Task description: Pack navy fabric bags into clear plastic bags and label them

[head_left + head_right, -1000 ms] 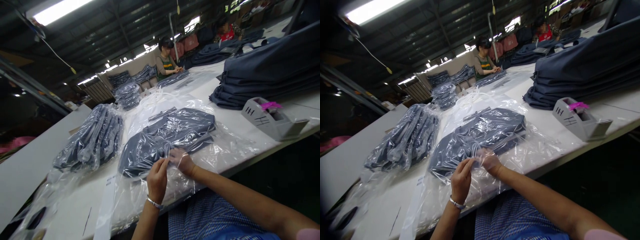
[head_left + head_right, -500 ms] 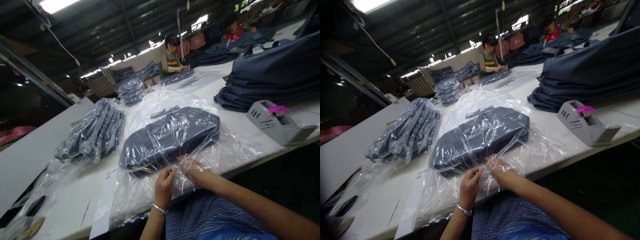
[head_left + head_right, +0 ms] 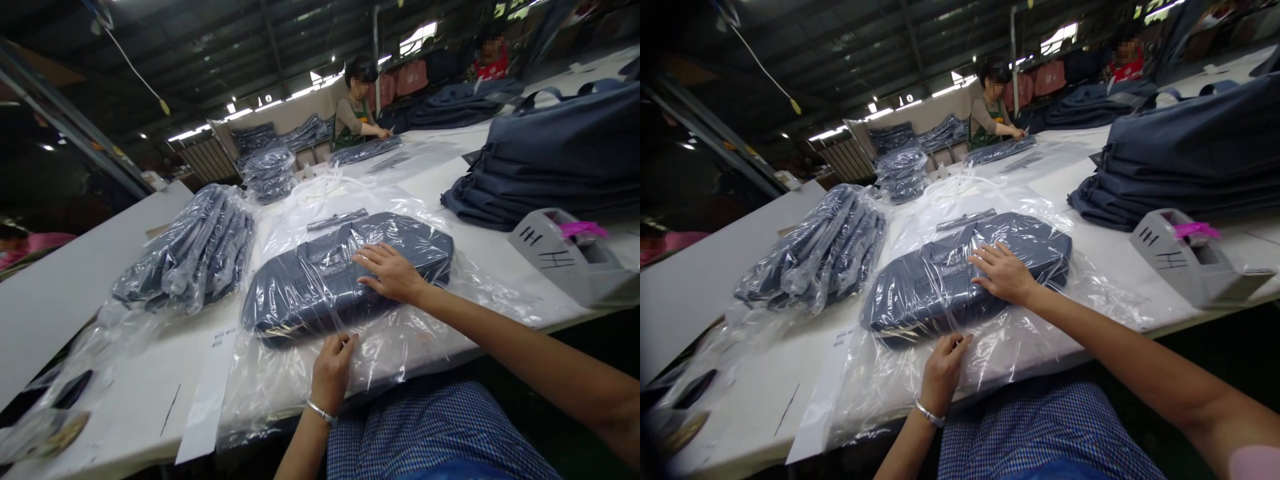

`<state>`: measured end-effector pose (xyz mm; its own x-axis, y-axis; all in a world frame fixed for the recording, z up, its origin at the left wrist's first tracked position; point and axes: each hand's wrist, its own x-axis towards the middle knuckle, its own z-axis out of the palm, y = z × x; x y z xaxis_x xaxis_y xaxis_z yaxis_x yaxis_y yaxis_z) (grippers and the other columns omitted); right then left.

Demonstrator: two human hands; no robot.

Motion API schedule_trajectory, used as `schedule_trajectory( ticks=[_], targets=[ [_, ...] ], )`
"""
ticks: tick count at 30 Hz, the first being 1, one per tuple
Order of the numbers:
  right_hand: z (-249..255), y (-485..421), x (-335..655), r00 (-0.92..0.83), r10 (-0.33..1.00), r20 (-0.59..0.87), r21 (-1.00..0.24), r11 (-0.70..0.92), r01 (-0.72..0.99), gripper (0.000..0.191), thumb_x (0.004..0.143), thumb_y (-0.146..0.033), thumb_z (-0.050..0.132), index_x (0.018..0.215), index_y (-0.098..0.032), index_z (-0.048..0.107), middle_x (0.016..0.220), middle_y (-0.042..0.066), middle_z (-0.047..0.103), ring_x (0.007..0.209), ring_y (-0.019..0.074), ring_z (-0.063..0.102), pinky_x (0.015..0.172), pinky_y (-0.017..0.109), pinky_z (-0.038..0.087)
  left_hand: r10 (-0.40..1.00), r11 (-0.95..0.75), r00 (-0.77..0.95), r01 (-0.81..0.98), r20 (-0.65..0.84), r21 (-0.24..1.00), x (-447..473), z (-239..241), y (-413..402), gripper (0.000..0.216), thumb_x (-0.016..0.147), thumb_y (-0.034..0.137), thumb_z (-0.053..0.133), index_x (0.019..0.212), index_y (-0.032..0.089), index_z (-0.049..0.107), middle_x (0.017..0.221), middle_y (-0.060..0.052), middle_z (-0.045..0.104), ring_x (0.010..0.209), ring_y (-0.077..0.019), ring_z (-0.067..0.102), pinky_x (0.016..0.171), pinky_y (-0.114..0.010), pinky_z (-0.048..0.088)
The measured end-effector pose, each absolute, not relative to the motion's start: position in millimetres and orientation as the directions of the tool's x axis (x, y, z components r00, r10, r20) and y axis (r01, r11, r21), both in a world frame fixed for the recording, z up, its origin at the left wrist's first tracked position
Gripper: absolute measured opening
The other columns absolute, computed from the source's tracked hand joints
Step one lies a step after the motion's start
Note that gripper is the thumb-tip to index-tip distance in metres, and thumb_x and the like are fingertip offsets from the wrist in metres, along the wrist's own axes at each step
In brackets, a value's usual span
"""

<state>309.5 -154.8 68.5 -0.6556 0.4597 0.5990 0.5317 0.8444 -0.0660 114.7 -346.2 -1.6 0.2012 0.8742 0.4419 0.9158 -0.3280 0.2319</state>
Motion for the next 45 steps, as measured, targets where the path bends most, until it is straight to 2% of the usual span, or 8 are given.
schedule_trajectory(
  ticks=[5, 9, 14, 21, 28, 33, 39, 45],
  targets=[
    [16.2, -147.0, 315.7, -0.701, 0.504, 0.504, -0.021, 0.819, 0.574, 0.053, 0.097, -0.046, 0.050, 0.144, -0.021, 0.046, 0.153, 0.013, 0.038, 0.141, 0.0317, 0.033, 0.114, 0.058, 0.023, 0.933, -0.354, 0.275, 0.825, 0.234, 0.442, 109.0, 59.9, -337.7, 0.030, 0.090, 0.033, 0.059, 0.120, 0.027, 0.063, 0.111, -0.003, 0.071, 0.081, -0.0119, 0.068, 0.077, -0.024, 0.057],
    [6.1, -149.5, 314.0, -0.690, 0.518, 0.506, -0.024, 0.808, 0.588, 0.056, 0.098, -0.046, 0.049, 0.147, -0.022, 0.042, 0.156, 0.011, 0.034, 0.143, 0.0315, 0.028, 0.116, 0.058, 0.017, 0.876, -0.283, 0.144, 0.926, 0.461, 0.248, 81.7, 93.7, -297.1, 0.035, 0.094, 0.036, 0.053, 0.125, 0.022, 0.061, 0.124, -0.008, 0.068, 0.117, -0.0210, 0.061, 0.102, -0.037, 0.048],
    [1.3, -149.5, 339.5, -0.693, 0.527, 0.491, 0.002, 0.795, 0.606, 0.066, 0.094, -0.057, 0.050, 0.149, -0.022, 0.038, 0.155, 0.011, 0.035, 0.144, 0.0338, 0.026, 0.116, 0.062, 0.012, 0.874, -0.033, 0.030, 0.999, 0.484, -0.002, 43.1, 41.9, -274.4, 0.052, 0.094, 0.040, 0.050, 0.143, 0.022, 0.045, 0.151, -0.014, 0.044, 0.142, -0.0341, 0.035, 0.116, -0.061, 0.021],
    [-21.7, -151.4, 415.4, -0.514, 0.689, 0.512, -0.036, 0.615, 0.788, 0.086, 0.084, -0.068, 0.057, 0.153, -0.027, 0.030, 0.159, 0.011, 0.026, 0.145, 0.0403, 0.018, 0.114, 0.068, 0.010, 0.891, -0.008, 0.026, 0.999, 0.452, -0.042, 24.6, -3.5, -320.0, 0.071, 0.089, 0.052, 0.055, 0.151, 0.026, 0.032, 0.160, -0.012, 0.026, 0.148, -0.0337, 0.021, 0.119, -0.060, 0.015],
    [-30.4, -172.0, 462.4, -0.394, 0.817, 0.420, -0.139, 0.487, 0.862, 0.090, 0.086, -0.062, 0.058, 0.156, -0.023, 0.018, 0.163, 0.013, 0.002, 0.148, 0.0344, 0.012, 0.114, 0.052, 0.032, 0.891, -0.056, 0.044, 0.998, 0.452, 0.013, 24.7, 1.1, -324.5, 0.073, 0.090, 0.049, 0.053, 0.153, 0.027, 0.024, 0.161, -0.012, 0.024, 0.148, -0.0341, 0.021, 0.118, -0.062, 0.014],
    [-25.4, -186.6, 493.9, -0.457, 0.796, 0.397, -0.114, 0.537, 0.836, 0.080, 0.093, -0.054, 0.053, 0.156, -0.022, 0.016, 0.161, 0.015, 0.019, 0.146, 0.0294, 0.024, 0.115, 0.052, 0.029, 0.907, -0.062, 0.054, 0.998, 0.417, 0.006, 31.2, 9.6, -325.5, 0.072, 0.091, 0.048, 0.051, 0.152, 0.021, 0.027, 0.161, -0.017, 0.023, 0.148, -0.0359, 0.020, 0.118, -0.062, 0.014],
    [-10.3, -246.6, 489.8, -0.630, 0.606, 0.485, -0.080, 0.748, 0.659, 0.054, 0.096, -0.036, 0.055, 0.147, -0.025, 0.041, 0.147, 0.009, 0.049, 0.139, 0.0256, 0.039, 0.118, 0.052, 0.026, 0.915, -0.046, 0.036, 0.999, 0.402, 0.016, 34.7, 14.1, -324.9, 0.070, 0.092, 0.050, 0.049, 0.151, 0.020, 0.029, 0.160, -0.018, 0.025, 0.147, -0.0355, 0.021, 0.117, -0.062, 0.012],
    [-16.2, -294.9, 453.0, -0.711, 0.520, 0.474, -0.094, 0.833, 0.546, 0.045, 0.095, -0.034, 0.058, 0.138, -0.022, 0.051, 0.138, 0.009, 0.058, 0.135, 0.0255, 0.044, 0.118, 0.055, 0.023, 0.922, -0.044, 0.039, 0.999, 0.385, 0.003, 33.6, 13.9, -323.9, 0.068, 0.092, 0.051, 0.048, 0.150, 0.018, 0.032, 0.159, -0.019, 0.025, 0.147, -0.0353, 0.021, 0.117, -0.062, 0.011]
  ],
)
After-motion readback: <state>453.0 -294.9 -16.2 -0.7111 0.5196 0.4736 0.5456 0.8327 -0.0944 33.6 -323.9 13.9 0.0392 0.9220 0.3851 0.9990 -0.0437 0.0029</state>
